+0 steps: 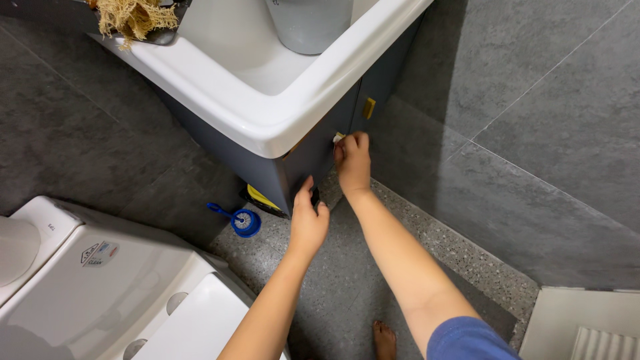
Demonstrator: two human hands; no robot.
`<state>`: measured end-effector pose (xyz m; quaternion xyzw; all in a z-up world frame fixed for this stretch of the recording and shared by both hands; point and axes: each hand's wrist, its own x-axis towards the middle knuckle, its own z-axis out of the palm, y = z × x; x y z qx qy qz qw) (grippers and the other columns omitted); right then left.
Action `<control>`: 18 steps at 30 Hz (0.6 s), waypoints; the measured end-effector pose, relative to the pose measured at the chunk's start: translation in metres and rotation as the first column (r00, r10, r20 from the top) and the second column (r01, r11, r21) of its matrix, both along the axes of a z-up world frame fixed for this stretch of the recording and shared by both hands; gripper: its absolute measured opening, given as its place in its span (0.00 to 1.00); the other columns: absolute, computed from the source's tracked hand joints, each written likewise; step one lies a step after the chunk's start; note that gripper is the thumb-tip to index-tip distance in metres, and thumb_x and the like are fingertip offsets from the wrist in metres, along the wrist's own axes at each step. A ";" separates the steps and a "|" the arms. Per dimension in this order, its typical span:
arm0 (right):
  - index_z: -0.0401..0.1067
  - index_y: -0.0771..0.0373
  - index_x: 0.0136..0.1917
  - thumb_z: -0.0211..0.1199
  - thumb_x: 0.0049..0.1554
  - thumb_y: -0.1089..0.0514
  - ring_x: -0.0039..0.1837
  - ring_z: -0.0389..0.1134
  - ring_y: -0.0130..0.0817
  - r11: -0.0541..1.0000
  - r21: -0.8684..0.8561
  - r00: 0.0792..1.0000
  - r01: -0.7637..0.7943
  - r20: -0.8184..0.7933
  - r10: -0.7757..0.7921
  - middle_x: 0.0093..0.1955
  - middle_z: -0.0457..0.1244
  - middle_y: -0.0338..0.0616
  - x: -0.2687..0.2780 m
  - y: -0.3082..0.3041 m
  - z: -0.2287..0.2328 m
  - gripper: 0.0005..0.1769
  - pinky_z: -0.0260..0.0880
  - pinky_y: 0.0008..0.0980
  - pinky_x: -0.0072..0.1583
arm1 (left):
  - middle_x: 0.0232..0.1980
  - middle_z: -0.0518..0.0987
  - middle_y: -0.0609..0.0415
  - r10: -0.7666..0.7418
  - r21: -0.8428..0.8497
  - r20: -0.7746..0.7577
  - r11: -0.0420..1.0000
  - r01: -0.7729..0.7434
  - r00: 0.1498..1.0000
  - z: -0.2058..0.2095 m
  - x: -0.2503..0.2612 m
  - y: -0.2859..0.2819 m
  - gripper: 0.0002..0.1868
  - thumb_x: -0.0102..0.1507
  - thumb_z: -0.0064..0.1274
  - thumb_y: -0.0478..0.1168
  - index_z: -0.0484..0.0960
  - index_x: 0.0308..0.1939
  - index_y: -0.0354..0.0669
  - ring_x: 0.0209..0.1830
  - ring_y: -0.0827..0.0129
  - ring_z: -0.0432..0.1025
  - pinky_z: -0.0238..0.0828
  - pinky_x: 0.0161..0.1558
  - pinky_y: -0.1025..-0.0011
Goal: The person wipes the exterior of a bathroom cabinet under the sink using a white paper towel. They repeatedly wipe the cabinet doors and handles, occasionally tearing off used sections of the towel.
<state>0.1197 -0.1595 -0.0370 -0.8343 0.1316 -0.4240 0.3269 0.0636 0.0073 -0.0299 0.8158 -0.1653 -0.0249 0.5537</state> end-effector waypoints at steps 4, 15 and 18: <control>0.72 0.64 0.49 0.68 0.60 0.67 0.53 0.69 0.59 0.993 0.057 0.992 0.099 -0.079 -0.094 0.54 0.63 0.56 0.010 0.004 -0.051 0.06 0.72 0.49 0.53 | 0.76 0.67 0.35 -0.010 0.011 -0.083 1.000 0.011 0.997 0.002 -0.002 0.008 0.36 0.64 0.49 0.32 0.62 0.78 0.37 0.71 0.46 0.70 0.68 0.69 0.56; 0.73 0.62 0.60 0.68 0.61 0.59 0.49 0.74 0.27 0.033 0.934 0.934 -0.355 0.356 -0.025 0.50 0.71 0.38 0.016 -0.042 -0.114 0.15 0.76 0.30 0.50 | 0.77 0.66 0.36 -0.052 0.002 -0.094 0.999 0.053 0.994 -0.007 0.000 0.011 0.36 0.65 0.49 0.32 0.61 0.79 0.38 0.72 0.46 0.70 0.68 0.69 0.56; 0.74 0.63 0.59 0.69 0.64 0.59 0.46 0.70 0.27 0.110 0.931 0.934 -0.349 0.355 -0.033 0.48 0.70 0.37 0.038 -0.031 -0.120 0.12 0.72 0.28 0.47 | 0.77 0.66 0.36 -0.069 -0.006 -0.112 0.998 0.069 0.991 -0.009 -0.001 0.009 0.37 0.64 0.49 0.32 0.61 0.79 0.38 0.72 0.47 0.69 0.68 0.68 0.56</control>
